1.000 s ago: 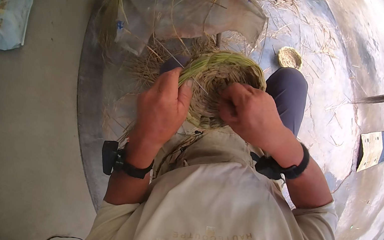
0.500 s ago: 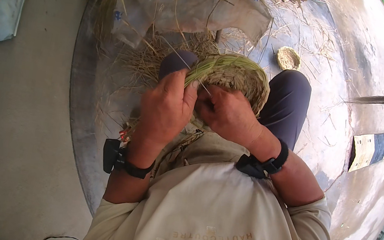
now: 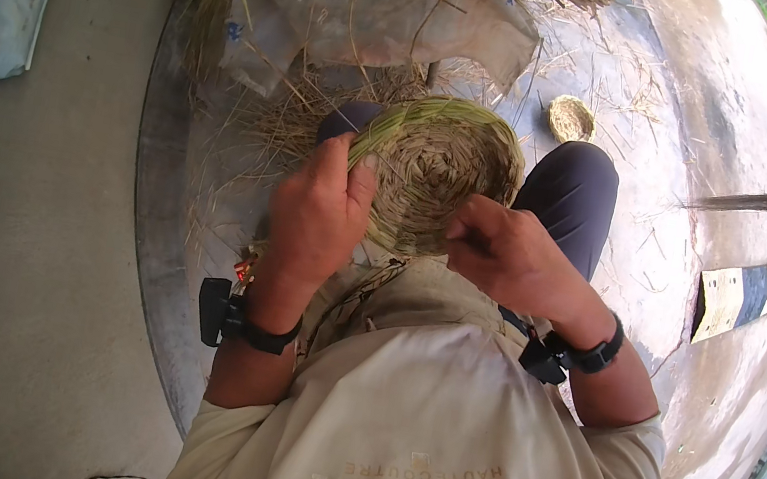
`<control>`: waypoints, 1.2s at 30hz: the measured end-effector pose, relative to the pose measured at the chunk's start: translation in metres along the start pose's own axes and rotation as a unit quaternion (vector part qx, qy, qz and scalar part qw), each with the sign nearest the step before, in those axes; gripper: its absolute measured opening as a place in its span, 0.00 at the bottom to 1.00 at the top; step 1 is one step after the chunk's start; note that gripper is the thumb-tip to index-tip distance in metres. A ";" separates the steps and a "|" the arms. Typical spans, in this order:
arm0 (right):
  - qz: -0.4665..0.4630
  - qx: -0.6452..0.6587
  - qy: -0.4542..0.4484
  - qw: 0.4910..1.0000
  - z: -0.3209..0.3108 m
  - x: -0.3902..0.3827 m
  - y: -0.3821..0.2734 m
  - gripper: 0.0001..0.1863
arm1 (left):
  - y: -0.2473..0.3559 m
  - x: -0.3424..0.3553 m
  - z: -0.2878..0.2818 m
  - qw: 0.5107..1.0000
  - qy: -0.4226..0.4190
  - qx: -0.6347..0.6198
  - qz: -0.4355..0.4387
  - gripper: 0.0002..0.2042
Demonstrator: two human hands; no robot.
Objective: The recorder is weaving a small round basket or bowl using coils of straw or dried grass, securing them with a needle and thread.
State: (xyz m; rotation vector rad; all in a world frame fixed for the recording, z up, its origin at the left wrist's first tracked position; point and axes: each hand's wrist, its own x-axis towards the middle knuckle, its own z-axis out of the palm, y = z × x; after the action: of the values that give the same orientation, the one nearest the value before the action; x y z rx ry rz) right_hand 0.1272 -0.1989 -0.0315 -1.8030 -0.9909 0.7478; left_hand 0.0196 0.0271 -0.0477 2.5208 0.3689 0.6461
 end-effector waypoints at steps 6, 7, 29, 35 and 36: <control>0.196 0.267 -0.061 0.942 -0.015 -0.014 -0.003 0.03 | 0.000 0.004 -0.001 0.999 0.019 0.012 0.042 0.13; 0.193 0.284 -0.059 0.938 -0.015 -0.016 0.000 0.03 | 0.001 0.005 -0.001 0.999 0.021 0.011 0.048 0.13; 0.041 0.052 0.020 0.998 0.022 0.033 -0.004 0.09 | 0.016 0.001 -0.002 0.999 -0.022 -0.034 0.020 0.11; 0.108 0.204 -0.100 0.968 -0.015 0.000 -0.008 0.07 | 0.006 0.005 -0.004 0.999 0.007 -0.024 0.024 0.12; 0.138 0.271 -0.096 0.948 -0.019 -0.005 -0.005 0.06 | 0.007 0.006 -0.004 0.999 0.009 -0.032 0.027 0.13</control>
State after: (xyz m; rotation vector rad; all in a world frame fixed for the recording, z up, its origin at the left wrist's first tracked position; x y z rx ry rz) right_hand 0.1384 -0.2097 -0.0193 -1.4082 -0.5719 1.2549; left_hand 0.0236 0.0253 -0.0383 2.4730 0.2821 0.6923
